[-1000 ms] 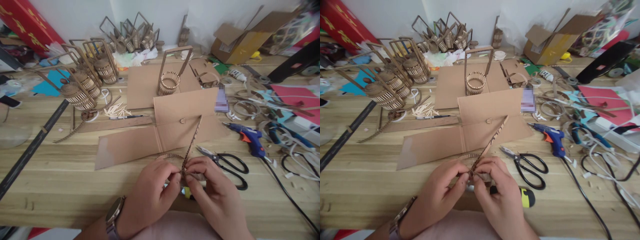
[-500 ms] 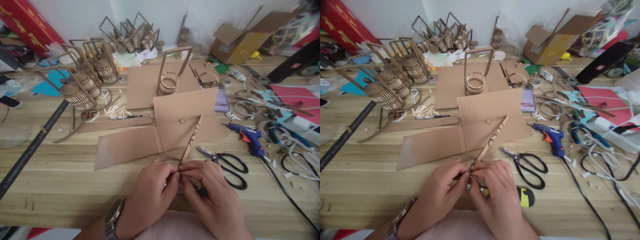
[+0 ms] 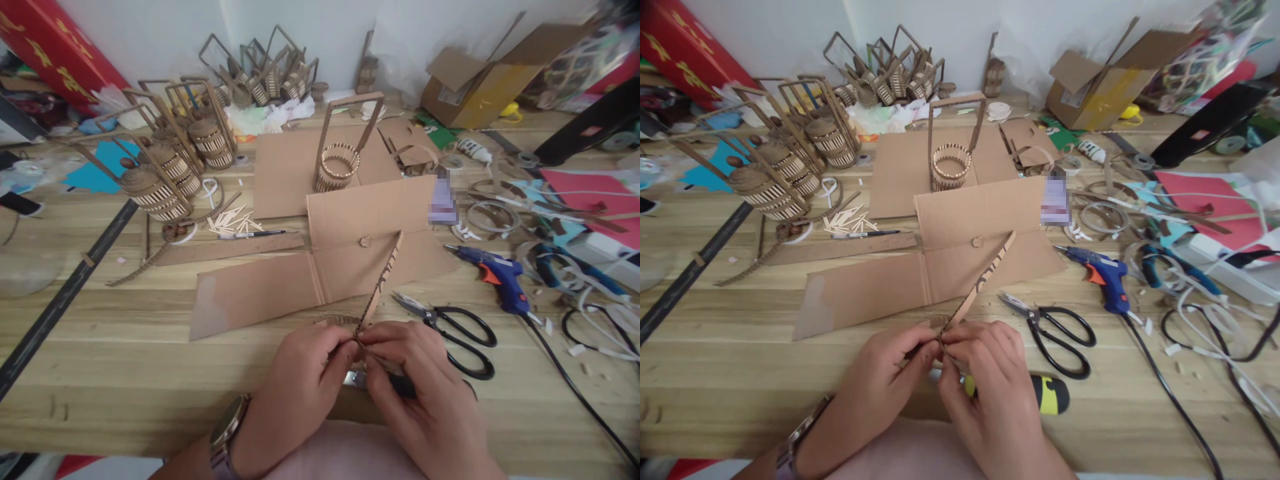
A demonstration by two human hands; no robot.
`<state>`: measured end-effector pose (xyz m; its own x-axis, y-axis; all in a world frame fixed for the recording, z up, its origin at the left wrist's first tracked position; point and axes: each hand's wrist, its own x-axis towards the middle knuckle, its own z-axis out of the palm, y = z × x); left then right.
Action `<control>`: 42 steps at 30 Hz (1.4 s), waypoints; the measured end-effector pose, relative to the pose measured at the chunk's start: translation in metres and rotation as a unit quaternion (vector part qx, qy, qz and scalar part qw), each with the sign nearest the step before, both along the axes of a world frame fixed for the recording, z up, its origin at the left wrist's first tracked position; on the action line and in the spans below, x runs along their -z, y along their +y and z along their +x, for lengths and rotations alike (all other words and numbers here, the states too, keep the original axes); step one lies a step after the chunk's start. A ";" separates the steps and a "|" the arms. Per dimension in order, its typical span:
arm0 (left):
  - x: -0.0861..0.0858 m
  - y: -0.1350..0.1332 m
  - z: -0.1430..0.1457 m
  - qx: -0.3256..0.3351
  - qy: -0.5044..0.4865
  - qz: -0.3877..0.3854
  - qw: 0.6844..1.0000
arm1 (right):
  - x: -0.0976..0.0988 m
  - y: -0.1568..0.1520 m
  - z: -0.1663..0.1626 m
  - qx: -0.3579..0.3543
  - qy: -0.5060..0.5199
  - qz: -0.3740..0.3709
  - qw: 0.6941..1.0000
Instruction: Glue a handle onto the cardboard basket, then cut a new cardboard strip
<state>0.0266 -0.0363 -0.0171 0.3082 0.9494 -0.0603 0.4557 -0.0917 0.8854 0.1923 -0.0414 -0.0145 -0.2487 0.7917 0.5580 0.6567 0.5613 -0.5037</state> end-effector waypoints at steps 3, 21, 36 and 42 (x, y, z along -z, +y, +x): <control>0.001 0.000 0.002 -0.005 0.000 -0.014 1.000 | 0.001 -0.002 0.001 0.009 -0.019 0.021 1.000; -0.001 0.000 0.003 -0.017 -0.062 -0.041 0.997 | 0.000 -0.003 0.003 0.028 -0.008 0.002 1.000; 0.001 -0.001 0.001 -0.002 -0.049 -0.018 0.999 | 0.003 -0.001 0.003 0.023 -0.033 0.012 0.999; 0.001 -0.002 0.001 0.016 -0.053 -0.011 0.998 | 0.003 -0.001 0.007 0.044 -0.016 0.010 0.999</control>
<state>0.0275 -0.0385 -0.0177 0.3436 0.9380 -0.0465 0.3571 -0.0847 0.9302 0.1995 -0.0426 -0.0178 -0.1961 0.8005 0.5664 0.7193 0.5100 -0.4717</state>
